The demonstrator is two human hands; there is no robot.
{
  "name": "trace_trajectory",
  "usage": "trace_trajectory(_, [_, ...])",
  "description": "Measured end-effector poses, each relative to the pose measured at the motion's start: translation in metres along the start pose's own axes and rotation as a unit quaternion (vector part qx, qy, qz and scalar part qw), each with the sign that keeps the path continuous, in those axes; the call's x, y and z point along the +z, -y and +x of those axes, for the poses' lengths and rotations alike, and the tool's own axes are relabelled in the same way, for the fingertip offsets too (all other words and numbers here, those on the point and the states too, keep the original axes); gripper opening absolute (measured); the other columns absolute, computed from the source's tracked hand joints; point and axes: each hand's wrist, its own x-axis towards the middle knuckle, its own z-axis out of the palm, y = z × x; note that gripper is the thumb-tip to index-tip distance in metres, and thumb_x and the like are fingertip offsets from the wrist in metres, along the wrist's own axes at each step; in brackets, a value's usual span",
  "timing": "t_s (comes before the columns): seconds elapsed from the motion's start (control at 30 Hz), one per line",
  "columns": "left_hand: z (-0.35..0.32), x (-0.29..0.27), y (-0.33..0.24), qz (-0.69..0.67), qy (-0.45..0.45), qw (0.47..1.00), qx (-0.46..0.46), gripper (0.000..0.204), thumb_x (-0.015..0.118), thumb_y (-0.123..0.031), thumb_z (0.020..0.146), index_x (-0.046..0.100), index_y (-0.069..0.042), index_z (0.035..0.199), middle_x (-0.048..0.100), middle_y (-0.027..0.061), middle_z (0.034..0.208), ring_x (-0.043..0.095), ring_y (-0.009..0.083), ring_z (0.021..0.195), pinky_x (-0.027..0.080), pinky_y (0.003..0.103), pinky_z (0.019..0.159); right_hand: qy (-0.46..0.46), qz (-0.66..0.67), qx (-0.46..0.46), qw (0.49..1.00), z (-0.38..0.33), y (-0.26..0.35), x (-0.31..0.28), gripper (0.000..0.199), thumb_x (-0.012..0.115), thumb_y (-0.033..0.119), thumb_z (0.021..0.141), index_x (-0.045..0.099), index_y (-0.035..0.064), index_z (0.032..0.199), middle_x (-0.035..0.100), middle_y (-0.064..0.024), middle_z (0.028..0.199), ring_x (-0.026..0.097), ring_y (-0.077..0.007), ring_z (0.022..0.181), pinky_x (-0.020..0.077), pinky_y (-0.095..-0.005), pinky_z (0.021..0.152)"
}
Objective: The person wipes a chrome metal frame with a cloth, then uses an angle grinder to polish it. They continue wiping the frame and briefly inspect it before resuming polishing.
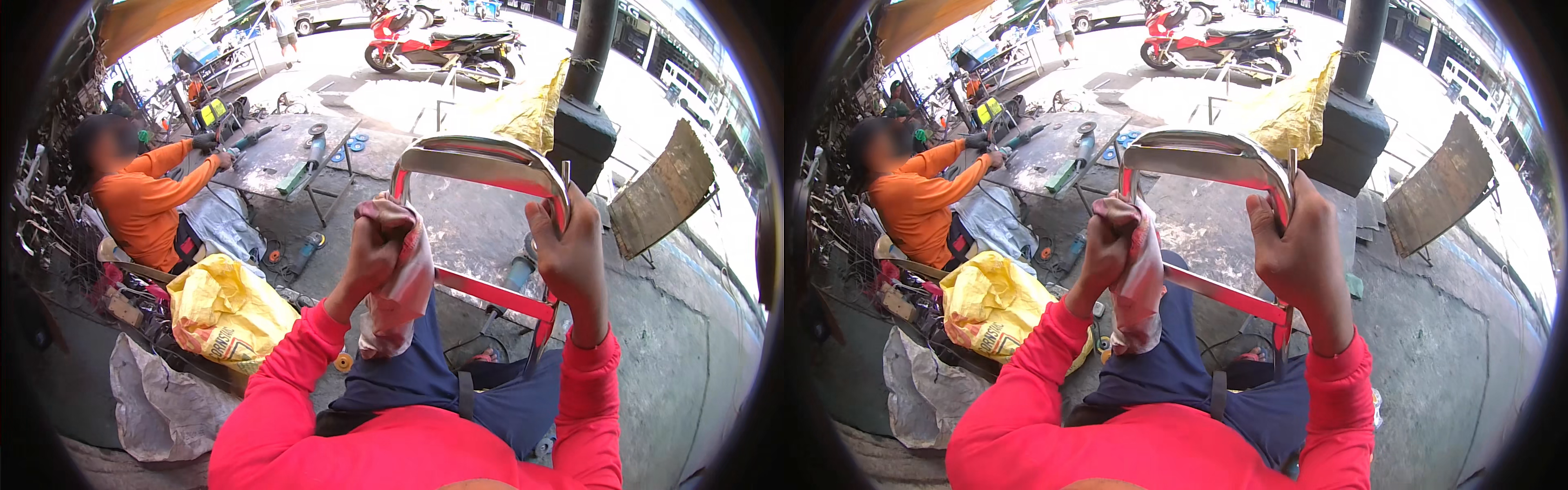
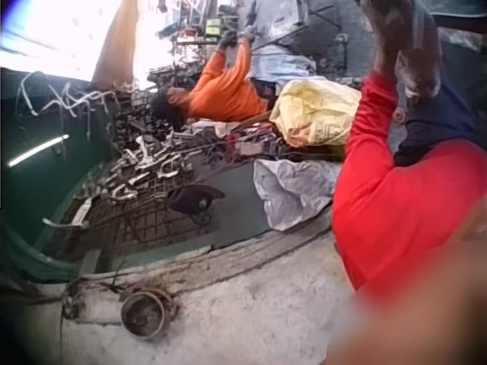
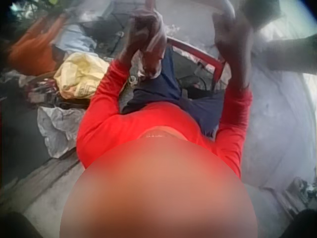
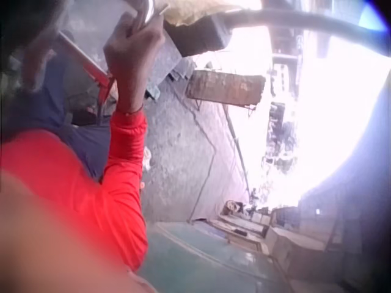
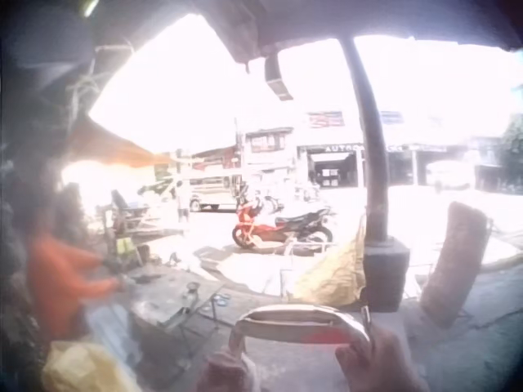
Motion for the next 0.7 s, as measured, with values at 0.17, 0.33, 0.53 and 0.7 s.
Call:
trace_trajectory(0.17, [0.008,0.023,-0.002,0.225,-0.099,0.966,0.078,0.012,0.057,0.005,0.082,0.066,-0.002,0.077,0.066,0.0116,0.079,0.065,0.021,0.078,0.05,0.035,0.085,-0.012,0.013,-0.044,0.999,-0.006,-0.01,-0.005,0.03,0.062,0.025,0.093,0.056,-0.0042,0.09,0.049,-0.0101,0.063,0.044,-0.0143,0.059,0.038,-0.0327,0.055])
trace_trajectory(0.33, [-0.029,0.012,-0.005,0.218,-0.262,0.935,0.101,0.036,0.069,-0.009,0.08,0.048,0.004,0.106,0.06,0.0088,0.091,0.061,0.0188,0.086,0.049,0.033,0.09,0.011,0.128,0.052,0.99,-0.012,-0.042,-0.018,0.073,0.025,0.065,0.099,0.057,-0.0002,0.089,0.043,-0.0013,0.051,0.039,-0.0079,0.042,0.0302,-0.0243,0.043])
trace_trajectory(0.53, [-0.13,0.087,-0.019,0.298,0.024,0.944,0.142,0.079,0.072,-0.012,0.076,0.025,0.014,0.134,0.06,0.0158,0.091,0.062,0.0222,0.076,0.05,0.036,0.073,0.056,0.249,0.073,0.964,-0.021,-0.071,-0.034,0.064,0.025,0.059,0.102,0.053,0.0026,0.093,0.051,-0.0047,0.057,0.046,-0.0107,0.047,0.0373,-0.0244,0.047])
trace_trajectory(0.7, [-0.156,0.133,-0.015,-0.008,0.136,0.986,-0.097,0.008,0.058,0.003,0.076,0.059,-0.005,0.079,0.059,0.0118,0.075,0.059,0.0328,0.07,0.044,0.04,0.064,0.043,0.28,0.101,0.954,-0.038,-0.082,-0.042,0.058,0.023,0.056,0.103,0.048,0.005,0.091,0.05,-0.0083,0.061,0.049,-0.0155,0.052,0.04,-0.028,0.052])
